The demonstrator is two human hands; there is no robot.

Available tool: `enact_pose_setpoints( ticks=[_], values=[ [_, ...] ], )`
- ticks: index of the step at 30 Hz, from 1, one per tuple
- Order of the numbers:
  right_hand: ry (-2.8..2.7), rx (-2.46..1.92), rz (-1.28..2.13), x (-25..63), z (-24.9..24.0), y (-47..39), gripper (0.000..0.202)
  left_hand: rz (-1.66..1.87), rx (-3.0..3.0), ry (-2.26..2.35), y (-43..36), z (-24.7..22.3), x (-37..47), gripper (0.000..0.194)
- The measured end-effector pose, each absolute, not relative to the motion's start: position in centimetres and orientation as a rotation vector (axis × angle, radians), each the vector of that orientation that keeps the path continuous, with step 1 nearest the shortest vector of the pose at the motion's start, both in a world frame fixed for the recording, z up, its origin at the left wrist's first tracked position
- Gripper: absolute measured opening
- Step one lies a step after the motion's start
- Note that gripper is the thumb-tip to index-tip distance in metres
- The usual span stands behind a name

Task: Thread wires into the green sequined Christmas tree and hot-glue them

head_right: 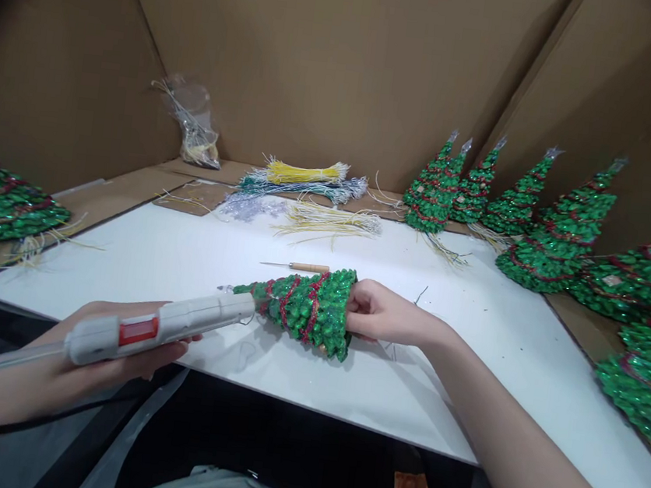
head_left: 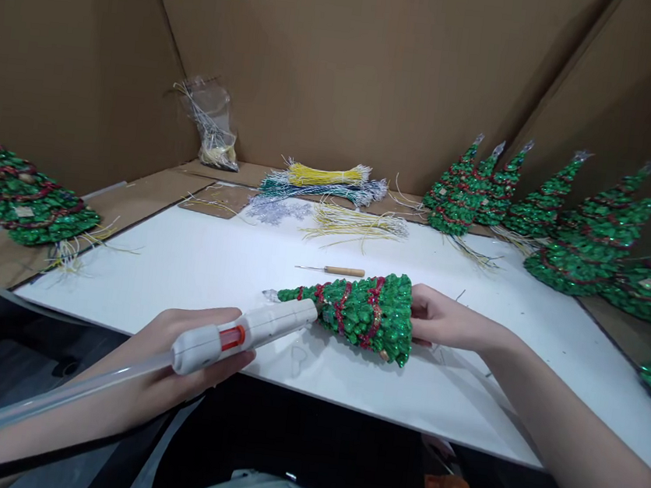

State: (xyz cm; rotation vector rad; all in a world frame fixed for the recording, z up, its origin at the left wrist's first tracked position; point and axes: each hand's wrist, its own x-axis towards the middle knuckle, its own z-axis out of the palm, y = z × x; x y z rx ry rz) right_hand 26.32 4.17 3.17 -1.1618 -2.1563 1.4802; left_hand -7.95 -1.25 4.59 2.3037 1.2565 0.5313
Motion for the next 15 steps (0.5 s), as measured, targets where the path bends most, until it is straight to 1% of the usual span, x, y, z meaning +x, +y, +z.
enact_pose_setpoints(
  ticks=[6,11,15],
  values=[
    [-2.145,-1.138,1.468,26.14,3.3,4.07,0.017,0.471,2.364,1.232,-1.48,4.99,-7.96,0.031],
    [-2.139,-1.162,1.491,26.34,2.98,4.13,0.016,0.402,2.484,1.144,-1.14,5.12,-8.38,0.026],
    [-2.149,-1.163,1.491,26.4,2.85,4.17,0.015,0.387,2.49,1.16,-0.95,5.02,-8.57,0.027]
  ],
)
